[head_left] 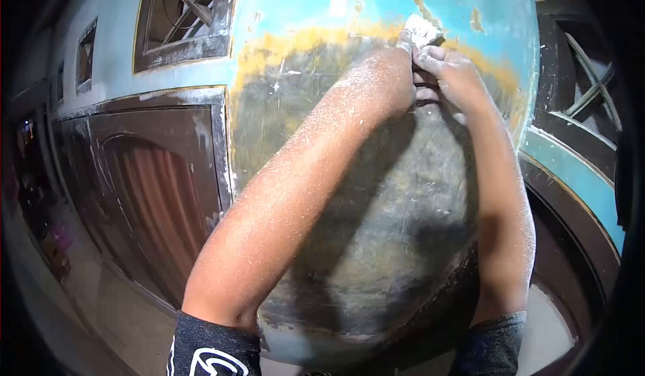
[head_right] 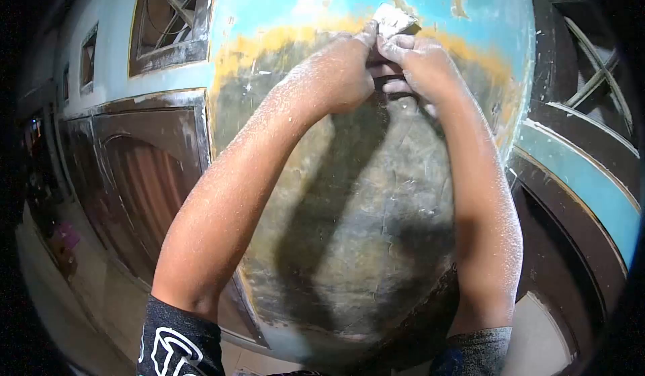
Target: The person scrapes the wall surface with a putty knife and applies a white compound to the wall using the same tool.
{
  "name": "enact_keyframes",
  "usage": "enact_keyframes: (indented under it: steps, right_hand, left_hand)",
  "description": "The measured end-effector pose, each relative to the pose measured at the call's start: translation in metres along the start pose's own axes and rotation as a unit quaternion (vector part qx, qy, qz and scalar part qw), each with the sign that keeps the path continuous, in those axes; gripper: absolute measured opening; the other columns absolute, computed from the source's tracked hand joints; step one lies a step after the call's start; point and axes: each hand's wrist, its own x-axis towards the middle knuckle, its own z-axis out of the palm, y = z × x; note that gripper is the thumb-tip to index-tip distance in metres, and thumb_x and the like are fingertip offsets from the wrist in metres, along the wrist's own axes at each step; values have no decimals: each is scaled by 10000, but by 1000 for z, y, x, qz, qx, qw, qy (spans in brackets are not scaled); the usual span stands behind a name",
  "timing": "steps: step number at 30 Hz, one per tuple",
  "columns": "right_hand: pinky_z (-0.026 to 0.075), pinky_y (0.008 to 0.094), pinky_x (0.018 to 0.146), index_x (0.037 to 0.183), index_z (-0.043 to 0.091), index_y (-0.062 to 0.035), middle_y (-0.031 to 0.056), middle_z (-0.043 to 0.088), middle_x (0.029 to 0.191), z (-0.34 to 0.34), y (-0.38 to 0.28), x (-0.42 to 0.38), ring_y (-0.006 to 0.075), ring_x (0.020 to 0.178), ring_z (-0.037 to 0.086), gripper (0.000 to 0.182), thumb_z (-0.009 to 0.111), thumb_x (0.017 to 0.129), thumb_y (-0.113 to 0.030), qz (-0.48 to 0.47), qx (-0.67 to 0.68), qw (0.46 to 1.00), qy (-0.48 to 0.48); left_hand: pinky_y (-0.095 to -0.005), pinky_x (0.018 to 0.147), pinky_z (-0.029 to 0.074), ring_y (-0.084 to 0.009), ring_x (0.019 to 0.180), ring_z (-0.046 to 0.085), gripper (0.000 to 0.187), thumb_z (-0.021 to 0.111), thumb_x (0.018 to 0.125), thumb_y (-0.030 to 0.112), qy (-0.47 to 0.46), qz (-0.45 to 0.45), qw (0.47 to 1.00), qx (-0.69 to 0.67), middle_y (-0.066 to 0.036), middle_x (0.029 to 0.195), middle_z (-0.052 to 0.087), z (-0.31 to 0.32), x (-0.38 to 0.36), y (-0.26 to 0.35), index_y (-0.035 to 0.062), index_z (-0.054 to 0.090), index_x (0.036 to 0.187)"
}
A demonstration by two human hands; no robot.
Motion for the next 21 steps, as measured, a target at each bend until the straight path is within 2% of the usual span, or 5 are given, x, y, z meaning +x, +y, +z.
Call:
enact_keyframes:
  steps: [4, 6, 8, 10, 21]
  right_hand:
    - [576, 372, 759, 1091, 738, -16, 70, 723, 966, -10, -6, 12, 188, 816, 709, 346, 688, 987, -342, -84, -286, 950, 88]
    - [565, 394, 828, 1162, 731, -45, 100, 678, 1031, -13, 14, 27, 252, 907, 708, 325, 648, 979, -300, -296, -481, 784, 257]
    - [520, 445, 951, 1255, 702, -92, 118, 612, 1185, -8, 20, 31, 305, 1106, 647, 335, 613, 976, -256, -312, -477, 782, 253]
    - [458, 510, 1028, 1353, 639, -144, 111, 554, 1317, -2, 31, 38, 306, 1228, 570, 397, 607, 981, -280, -350, -567, 670, 328]
    - [330, 548, 1124, 1469, 547, -189, 77, 492, 1437, 5, 47, 41, 320, 1333, 464, 481, 582, 1001, -289, -328, -600, 631, 366]
  left_hand:
    - [-514, 890, 580, -430, 1012, 709, 598, 515, 983, 116, 177, -57, 967, 175, -244, 1237, 638, 6, -16, -27, 174, 439, 1573]
    - [-499, 783, 596, -406, 933, 726, 604, 548, 976, 105, 186, -55, 941, 277, -215, 1254, 632, -10, -34, -51, 204, 453, 1564]
    - [-520, 760, 599, -407, 897, 738, 605, 550, 930, 69, 207, -23, 920, 331, -217, 1347, 588, -26, -48, -84, 216, 493, 1515]
    - [-476, 747, 611, -370, 908, 742, 679, 546, 914, 9, 254, 19, 892, 373, -140, 1467, 530, -41, -50, -123, 229, 459, 1550]
    - [-376, 723, 645, -252, 967, 755, 833, 486, 899, -44, 258, 81, 845, 461, 179, 1637, 403, -74, -15, -171, 403, 399, 1596]
